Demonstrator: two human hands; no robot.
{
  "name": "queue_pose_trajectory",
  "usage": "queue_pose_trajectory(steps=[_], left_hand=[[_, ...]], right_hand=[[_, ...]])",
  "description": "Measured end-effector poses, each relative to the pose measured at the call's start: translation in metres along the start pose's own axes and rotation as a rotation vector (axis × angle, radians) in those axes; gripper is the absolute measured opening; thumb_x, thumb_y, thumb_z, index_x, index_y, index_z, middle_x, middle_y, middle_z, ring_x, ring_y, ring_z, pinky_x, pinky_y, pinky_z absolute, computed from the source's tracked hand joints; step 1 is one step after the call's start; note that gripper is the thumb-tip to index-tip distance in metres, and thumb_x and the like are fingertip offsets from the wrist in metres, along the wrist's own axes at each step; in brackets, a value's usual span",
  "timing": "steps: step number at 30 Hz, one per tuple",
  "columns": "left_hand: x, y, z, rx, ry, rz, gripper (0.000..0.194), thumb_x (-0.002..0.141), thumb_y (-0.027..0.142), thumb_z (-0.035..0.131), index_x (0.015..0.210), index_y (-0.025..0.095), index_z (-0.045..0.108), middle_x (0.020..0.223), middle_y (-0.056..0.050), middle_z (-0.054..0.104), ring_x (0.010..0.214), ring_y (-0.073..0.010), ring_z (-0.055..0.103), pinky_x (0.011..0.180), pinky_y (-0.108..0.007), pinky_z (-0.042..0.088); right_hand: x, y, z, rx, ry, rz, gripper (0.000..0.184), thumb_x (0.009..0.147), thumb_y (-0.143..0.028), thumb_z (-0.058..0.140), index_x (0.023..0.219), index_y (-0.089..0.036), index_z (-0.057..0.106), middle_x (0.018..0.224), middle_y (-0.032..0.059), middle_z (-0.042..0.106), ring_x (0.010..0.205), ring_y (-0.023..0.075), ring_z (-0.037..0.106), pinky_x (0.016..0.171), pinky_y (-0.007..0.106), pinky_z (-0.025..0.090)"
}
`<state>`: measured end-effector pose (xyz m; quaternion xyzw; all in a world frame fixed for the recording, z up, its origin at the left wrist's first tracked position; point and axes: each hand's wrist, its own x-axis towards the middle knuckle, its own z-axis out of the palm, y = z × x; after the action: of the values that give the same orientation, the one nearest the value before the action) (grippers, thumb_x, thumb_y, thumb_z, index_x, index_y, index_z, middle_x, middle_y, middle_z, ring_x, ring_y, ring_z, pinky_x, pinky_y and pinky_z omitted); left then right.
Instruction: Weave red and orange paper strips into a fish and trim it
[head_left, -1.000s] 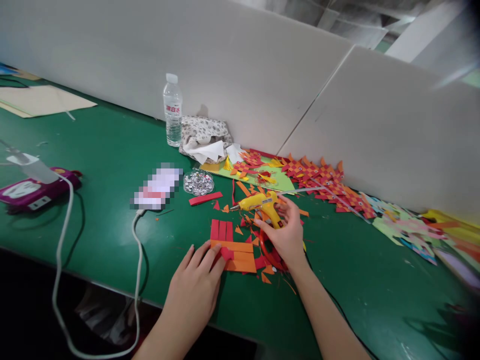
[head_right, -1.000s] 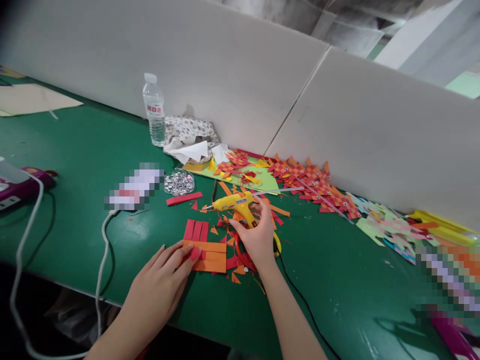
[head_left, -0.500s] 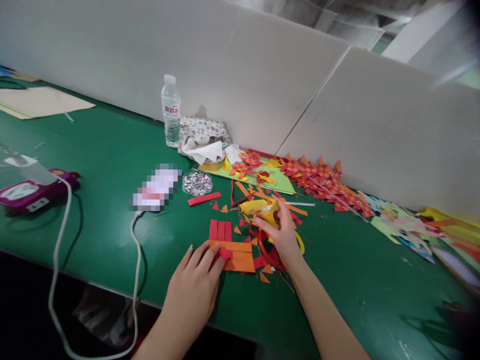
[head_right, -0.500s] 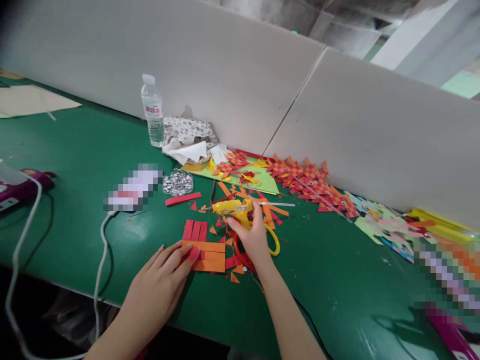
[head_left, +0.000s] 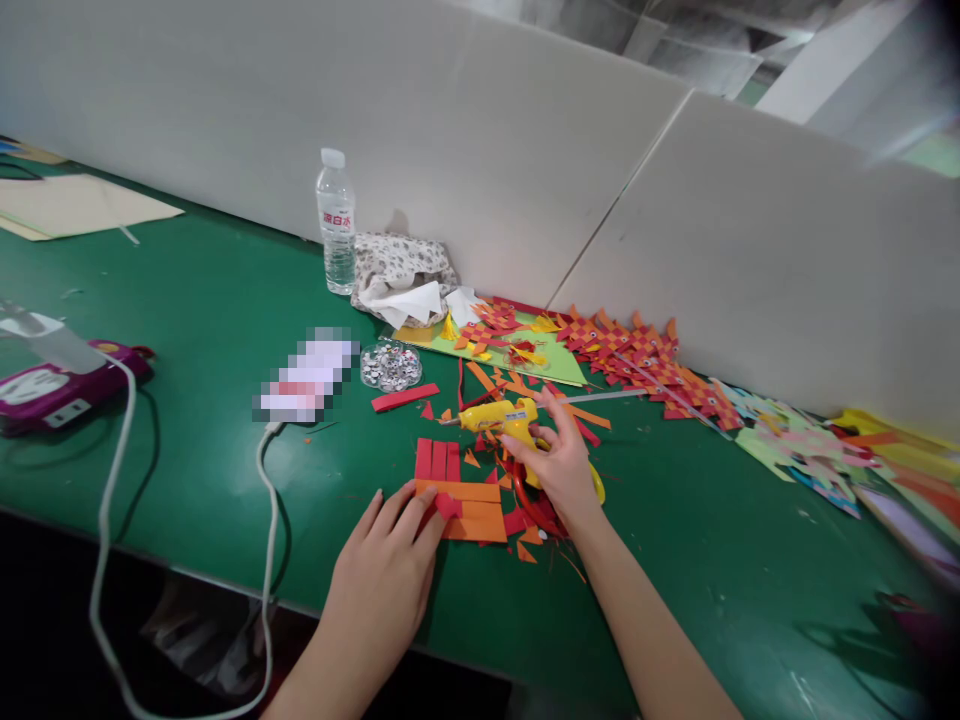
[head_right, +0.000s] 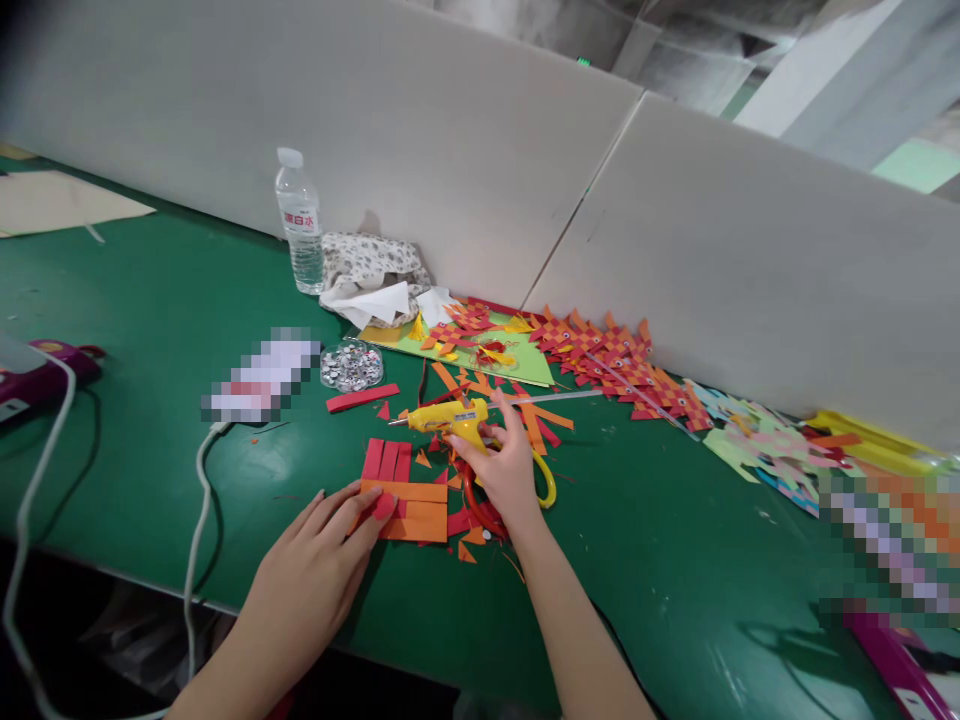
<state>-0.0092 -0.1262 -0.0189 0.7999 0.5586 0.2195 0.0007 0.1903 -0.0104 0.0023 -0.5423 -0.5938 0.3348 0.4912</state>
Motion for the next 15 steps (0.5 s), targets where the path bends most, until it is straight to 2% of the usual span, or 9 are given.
queue_pose_trajectory(steps=[3,5,15], left_hand=[[0.0004,0.0000,0.0002,0.005,0.000,-0.001,0.038,0.082,0.014,0.045,0.117,0.024,0.058,0.121,-0.003,0.062,0.115,-0.0255,0.052,0.095,-0.047,0.046],[0.0007,-0.0002,0.0005,0.009,0.003,0.000,0.038,0.082,0.014,0.045,0.116,0.024,0.058,0.122,-0.003,0.062,0.115,-0.0254,0.052,0.095,-0.047,0.046],[0.0004,0.0003,-0.0010,0.019,-0.009,0.004,0.038,0.082,0.014,0.046,0.117,0.024,0.058,0.123,-0.002,0.061,0.116,-0.0257,0.052,0.095,-0.047,0.045]], right_hand=[[0.0005,0.0016,0.0003,0.019,0.025,-0.017,0.100,0.057,-0.035,0.080,0.140,-0.030,0.025,0.140,0.0105,0.038,0.083,0.0178,0.059,0.070,0.033,0.055],[0.0006,0.0032,0.0002,0.030,0.032,-0.030,0.105,0.056,-0.035,0.081,0.142,-0.030,0.021,0.142,0.0117,0.035,0.082,0.0179,0.059,0.070,0.033,0.054],[-0.0012,0.0026,0.0027,0.048,-0.028,-0.001,0.097,0.056,-0.032,0.081,0.138,-0.029,0.030,0.144,0.0130,0.034,0.088,0.0200,0.060,0.079,0.038,0.052]])
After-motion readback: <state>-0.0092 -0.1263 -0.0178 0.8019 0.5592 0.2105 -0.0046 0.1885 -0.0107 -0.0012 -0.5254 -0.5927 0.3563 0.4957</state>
